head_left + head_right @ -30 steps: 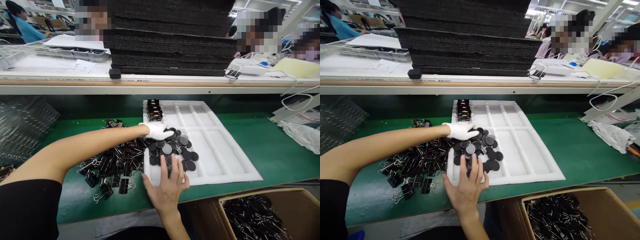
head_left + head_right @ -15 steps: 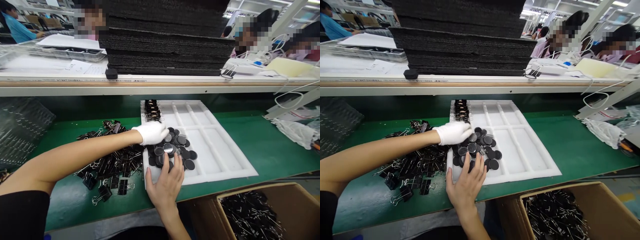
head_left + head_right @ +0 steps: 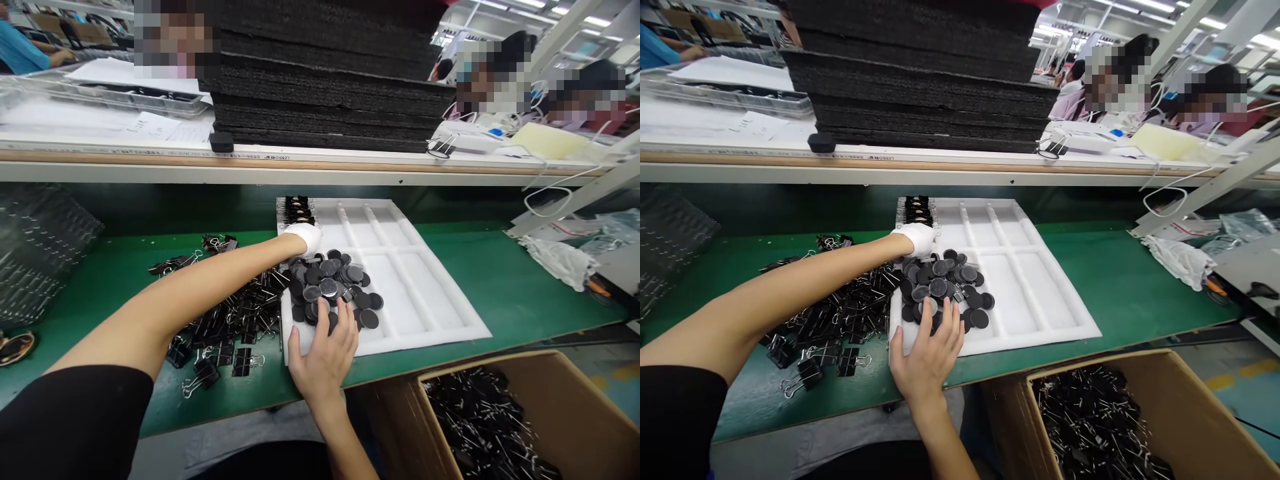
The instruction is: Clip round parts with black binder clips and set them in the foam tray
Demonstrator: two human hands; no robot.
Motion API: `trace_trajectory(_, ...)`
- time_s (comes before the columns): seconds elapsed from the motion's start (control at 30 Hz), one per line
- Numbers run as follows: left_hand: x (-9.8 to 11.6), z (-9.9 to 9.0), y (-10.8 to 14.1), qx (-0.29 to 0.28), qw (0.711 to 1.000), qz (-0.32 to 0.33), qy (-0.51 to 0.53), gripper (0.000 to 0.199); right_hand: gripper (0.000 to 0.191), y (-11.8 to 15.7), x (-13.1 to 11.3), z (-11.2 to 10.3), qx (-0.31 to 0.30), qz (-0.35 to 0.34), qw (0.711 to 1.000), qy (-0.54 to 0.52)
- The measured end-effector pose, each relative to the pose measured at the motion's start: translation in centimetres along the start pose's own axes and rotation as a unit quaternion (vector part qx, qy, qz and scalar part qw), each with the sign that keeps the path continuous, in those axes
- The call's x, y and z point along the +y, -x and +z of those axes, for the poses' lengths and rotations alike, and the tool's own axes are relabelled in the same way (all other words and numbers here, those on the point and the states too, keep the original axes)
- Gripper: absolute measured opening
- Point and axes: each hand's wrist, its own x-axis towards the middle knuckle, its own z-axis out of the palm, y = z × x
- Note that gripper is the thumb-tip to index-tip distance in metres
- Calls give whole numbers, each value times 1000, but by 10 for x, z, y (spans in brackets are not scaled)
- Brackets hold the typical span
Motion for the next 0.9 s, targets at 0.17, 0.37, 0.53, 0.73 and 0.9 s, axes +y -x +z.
trace_trajectory(0.17, -1, 1, 8, 27, 999, -9, 19, 51, 58, -1, 0, 0, -2, 1, 1000, -8)
trace_trajectory(0.37, 1, -4, 19, 59, 998, 9, 26, 39, 57, 0, 2, 1, 2, -4, 1000, -10)
trace_trajectory(0.53, -10, -27, 68, 123, 990, 51, 39, 34, 59, 0, 8, -6, 16, -11, 997, -77)
trace_trajectory(0.73, -22, -23, 172, 99, 930, 198, 293, 21, 53, -19, -5, -30, -58, 129, 882, -449)
trace_trajectory(0.9, -52, 13, 235, 160, 925, 175, 297, 20, 19, -25, -19, -26, -250, 223, 699, -632)
